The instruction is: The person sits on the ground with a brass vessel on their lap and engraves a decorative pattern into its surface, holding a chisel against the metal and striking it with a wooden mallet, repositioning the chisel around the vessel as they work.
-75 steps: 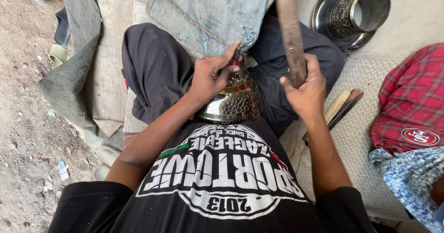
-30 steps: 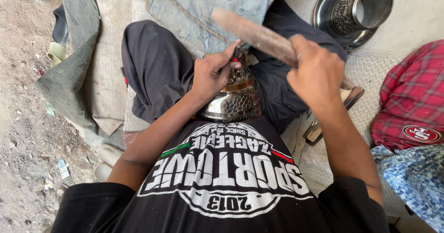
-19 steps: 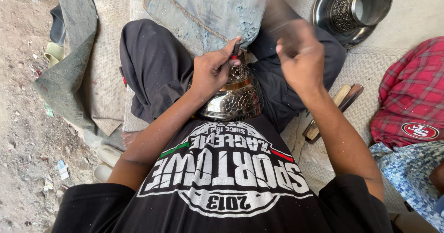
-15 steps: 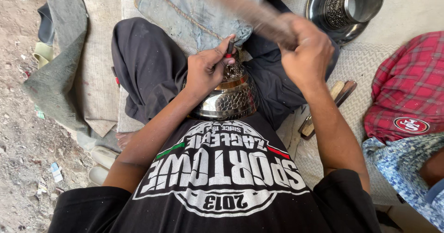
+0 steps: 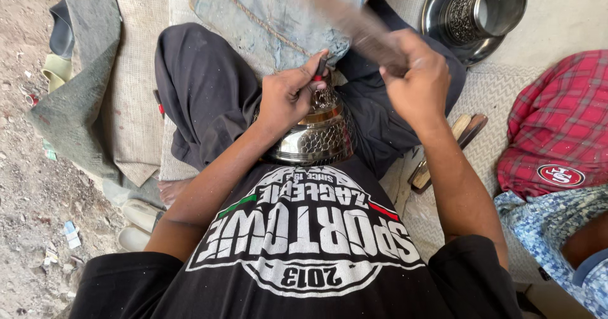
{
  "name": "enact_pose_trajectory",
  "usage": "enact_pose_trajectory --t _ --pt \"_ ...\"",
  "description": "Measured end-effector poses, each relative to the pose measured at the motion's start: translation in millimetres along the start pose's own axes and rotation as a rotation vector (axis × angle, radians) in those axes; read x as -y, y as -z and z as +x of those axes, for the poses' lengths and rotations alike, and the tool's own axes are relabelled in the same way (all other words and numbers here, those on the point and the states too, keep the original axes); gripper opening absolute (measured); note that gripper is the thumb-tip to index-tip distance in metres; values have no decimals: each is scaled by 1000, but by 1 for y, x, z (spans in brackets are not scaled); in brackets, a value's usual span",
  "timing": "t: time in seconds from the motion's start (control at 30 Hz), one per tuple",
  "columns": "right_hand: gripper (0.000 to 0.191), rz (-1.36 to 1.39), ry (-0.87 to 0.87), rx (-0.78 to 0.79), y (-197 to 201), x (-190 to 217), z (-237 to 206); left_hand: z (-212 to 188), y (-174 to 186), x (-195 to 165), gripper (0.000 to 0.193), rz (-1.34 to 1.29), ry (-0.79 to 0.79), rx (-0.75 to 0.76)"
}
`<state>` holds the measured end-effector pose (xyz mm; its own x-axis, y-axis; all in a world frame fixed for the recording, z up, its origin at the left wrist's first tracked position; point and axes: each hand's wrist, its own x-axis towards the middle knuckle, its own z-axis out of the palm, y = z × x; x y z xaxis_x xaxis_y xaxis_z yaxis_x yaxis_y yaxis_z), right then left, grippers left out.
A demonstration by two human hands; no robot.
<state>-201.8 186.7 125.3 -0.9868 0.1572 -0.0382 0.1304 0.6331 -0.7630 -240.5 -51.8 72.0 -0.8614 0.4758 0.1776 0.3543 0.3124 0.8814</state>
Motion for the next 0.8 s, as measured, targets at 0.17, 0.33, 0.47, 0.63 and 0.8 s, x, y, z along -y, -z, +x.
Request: enact_pose_trajectory --t 0.17,0.33,0.47,0.63,0.8 --pt "32 -359 103 -26 7 6 -14 -2 -2 2 55 -78 -28 -45" --pt "32 -590 52 -16 11 21 -32 -2 2 2 50 -79 -45 -7" --pt "44 -441 30 -41 20 19 -32 -8 10 -1 56 -147 149 5" --pt "45 -446 36 -30 28 11 -22 -11 6 -4 53 -124 75 -29" --pt "42 -457 55 33 37 12 -4 -13 6 -4 54 -145 55 -24"
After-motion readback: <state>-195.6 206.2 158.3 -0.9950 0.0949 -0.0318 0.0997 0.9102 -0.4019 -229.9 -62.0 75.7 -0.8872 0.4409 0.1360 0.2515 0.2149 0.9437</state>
